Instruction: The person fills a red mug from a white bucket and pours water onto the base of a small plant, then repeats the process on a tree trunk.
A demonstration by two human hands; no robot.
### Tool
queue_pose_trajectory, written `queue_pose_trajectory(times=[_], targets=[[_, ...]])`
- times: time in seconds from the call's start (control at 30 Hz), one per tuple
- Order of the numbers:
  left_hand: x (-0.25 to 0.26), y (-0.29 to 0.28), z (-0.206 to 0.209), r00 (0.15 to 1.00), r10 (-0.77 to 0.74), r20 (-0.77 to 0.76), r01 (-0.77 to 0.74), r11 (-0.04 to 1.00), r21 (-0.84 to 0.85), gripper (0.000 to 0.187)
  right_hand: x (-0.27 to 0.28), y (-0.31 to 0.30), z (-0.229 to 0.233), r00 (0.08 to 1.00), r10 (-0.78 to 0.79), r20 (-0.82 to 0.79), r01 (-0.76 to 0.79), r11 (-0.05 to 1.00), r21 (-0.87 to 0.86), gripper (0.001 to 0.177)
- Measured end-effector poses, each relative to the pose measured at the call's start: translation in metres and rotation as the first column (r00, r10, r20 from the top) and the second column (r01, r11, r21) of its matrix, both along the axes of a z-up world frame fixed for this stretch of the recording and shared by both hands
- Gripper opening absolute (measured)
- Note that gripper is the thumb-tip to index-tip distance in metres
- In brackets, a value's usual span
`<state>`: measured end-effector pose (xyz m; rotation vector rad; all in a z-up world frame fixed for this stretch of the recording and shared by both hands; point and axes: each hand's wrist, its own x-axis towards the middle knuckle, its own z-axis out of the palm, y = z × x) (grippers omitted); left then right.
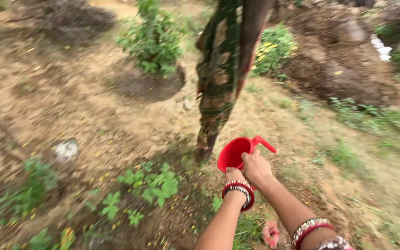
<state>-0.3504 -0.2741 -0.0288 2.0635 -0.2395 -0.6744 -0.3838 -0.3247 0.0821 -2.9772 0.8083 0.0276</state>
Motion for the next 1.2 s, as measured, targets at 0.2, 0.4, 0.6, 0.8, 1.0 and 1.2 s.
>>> queue_pose_trajectory(times=[0.2, 0.4, 0.6, 0.8, 1.0, 1.2], targets=[[-0.054, -0.032, -0.002, 0.980, -0.191, 0.046, 0.187, 0.979, 0.087, 0.077, -0.055, -0.009, 0.024, 0.986, -0.162, -0.046, 0.163, 0.986, 0.034, 0.047], [-0.091, -0.007, 0.006, 0.949, -0.316, -0.002, 0.314, 0.941, 0.125, 0.093, -0.100, -0.001, 0.001, 0.964, -0.254, -0.078, 0.258, 0.965, 0.047, 0.054], [-0.119, 0.032, -0.016, 0.965, -0.261, -0.003, 0.260, 0.960, 0.108, 0.075, -0.125, 0.052, 0.005, 0.956, -0.275, -0.101, 0.283, 0.957, 0.070, 0.051], [-0.145, 0.110, 0.017, 0.971, -0.230, -0.063, 0.234, 0.971, 0.058, 0.096, -0.157, 0.107, -0.005, 0.975, -0.211, -0.074, 0.217, 0.974, 0.072, 0.042], [-0.179, 0.158, 0.035, 0.946, -0.318, -0.062, 0.324, 0.936, 0.138, 0.116, -0.190, 0.151, 0.002, 0.960, -0.258, -0.104, 0.269, 0.957, 0.107, 0.045], [-0.220, 0.183, 0.039, 0.924, -0.360, -0.126, 0.377, 0.913, 0.155, 0.123, -0.232, 0.169, -0.011, 0.957, -0.268, -0.114, 0.279, 0.956, 0.089, 0.046]])
